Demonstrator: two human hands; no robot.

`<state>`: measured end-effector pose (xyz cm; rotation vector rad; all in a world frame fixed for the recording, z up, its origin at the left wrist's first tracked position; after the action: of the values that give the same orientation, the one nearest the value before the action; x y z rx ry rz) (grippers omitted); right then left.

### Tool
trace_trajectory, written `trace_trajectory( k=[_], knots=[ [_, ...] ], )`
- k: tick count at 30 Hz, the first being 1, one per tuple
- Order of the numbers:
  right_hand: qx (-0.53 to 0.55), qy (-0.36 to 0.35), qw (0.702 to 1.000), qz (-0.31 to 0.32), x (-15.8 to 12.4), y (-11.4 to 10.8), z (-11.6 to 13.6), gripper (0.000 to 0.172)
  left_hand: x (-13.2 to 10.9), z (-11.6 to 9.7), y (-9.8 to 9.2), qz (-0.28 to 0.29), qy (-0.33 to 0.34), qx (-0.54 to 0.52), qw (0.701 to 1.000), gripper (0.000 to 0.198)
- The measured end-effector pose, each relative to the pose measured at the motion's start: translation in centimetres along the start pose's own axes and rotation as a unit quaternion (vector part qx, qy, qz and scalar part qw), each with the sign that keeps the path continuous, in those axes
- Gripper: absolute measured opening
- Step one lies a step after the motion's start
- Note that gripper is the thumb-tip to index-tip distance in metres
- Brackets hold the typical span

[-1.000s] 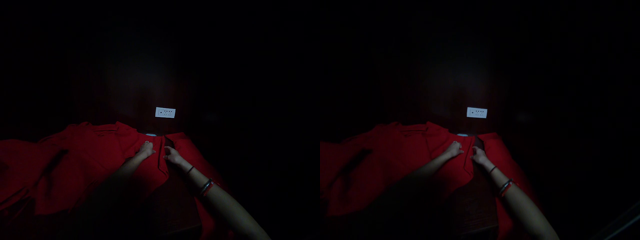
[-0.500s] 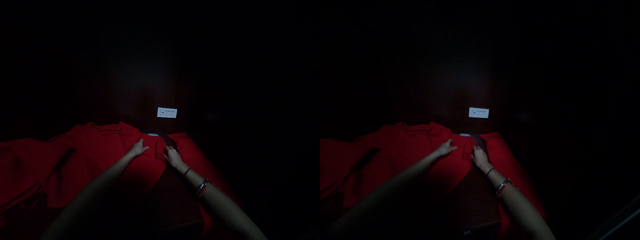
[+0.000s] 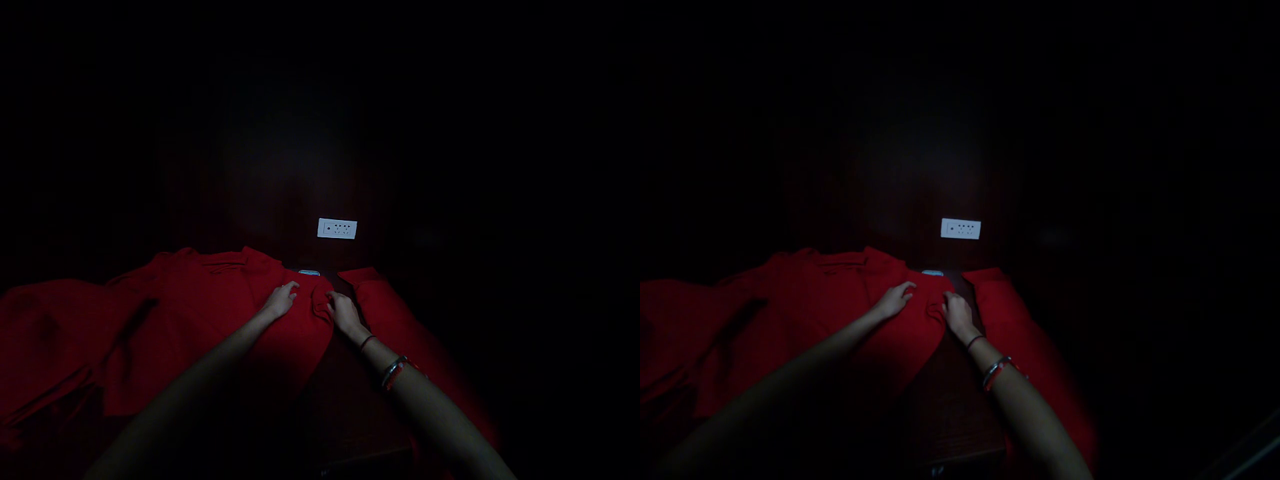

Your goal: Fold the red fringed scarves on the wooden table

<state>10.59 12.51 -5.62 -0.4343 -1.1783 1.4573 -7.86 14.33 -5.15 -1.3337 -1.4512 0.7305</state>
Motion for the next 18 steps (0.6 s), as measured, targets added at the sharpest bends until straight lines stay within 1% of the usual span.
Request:
trace_trajectory(
  k=[3, 5, 8, 11, 13, 15, 16, 18],
  knots=[
    [-0.049, -0.007, 0.999, 0.005, 0.0, -0.8, -0.3, 0.034, 0.2, 0.8, -0.1, -0.006, -0.001, 0.031, 0.999, 0.030],
    [-0.073, -0.006, 0.997, -0.007, -0.3, -1.6, -0.9, 0.033, 0.1, 1.4, -0.4, -0.009, -0.002, 0.059, 0.998, 0.030],
    [-0.102, 0.026, 0.994, -0.013, -0.9, -2.9, -2.5, 0.032, -0.6, 1.8, -0.3, 0.003, 0.008, 0.084, 0.996, 0.031],
    [-0.145, 0.077, 0.986, 0.037, -1.4, -3.7, -4.1, 0.031, -1.9, 0.8, 0.1, -0.004, 0.039, 0.100, 0.994, 0.036],
    [-0.163, 0.084, 0.979, 0.084, -1.6, -4.0, -4.6, 0.030, -2.9, -0.1, 0.3, -0.026, 0.037, 0.125, 0.991, 0.040],
    [-0.164, 0.068, 0.978, 0.107, -1.4, -4.2, -4.3, 0.029, -4.0, -0.6, 0.5, -0.042, 0.018, 0.157, 0.986, 0.043],
    [-0.161, 0.057, 0.980, 0.102, -1.2, -4.2, -3.9, 0.029, -4.6, -0.7, 0.6, -0.043, 0.013, 0.170, 0.984, 0.044],
    [-0.149, 0.036, 0.986, 0.069, -0.5, -4.1, -2.8, 0.031, -5.8, -0.5, 1.0, -0.028, 0.013, 0.185, 0.982, 0.049]
  ],
)
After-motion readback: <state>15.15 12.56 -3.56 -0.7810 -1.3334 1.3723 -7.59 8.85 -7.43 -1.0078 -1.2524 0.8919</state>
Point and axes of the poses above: each hand's wrist, its own x-axis towards the middle knuckle, its own y-axis out of the palm, z = x × y, the point moved 1 cm from there along x, towards the middle knuckle, and after that the axes turned 9 degrees about x, right-handed, at the moved point
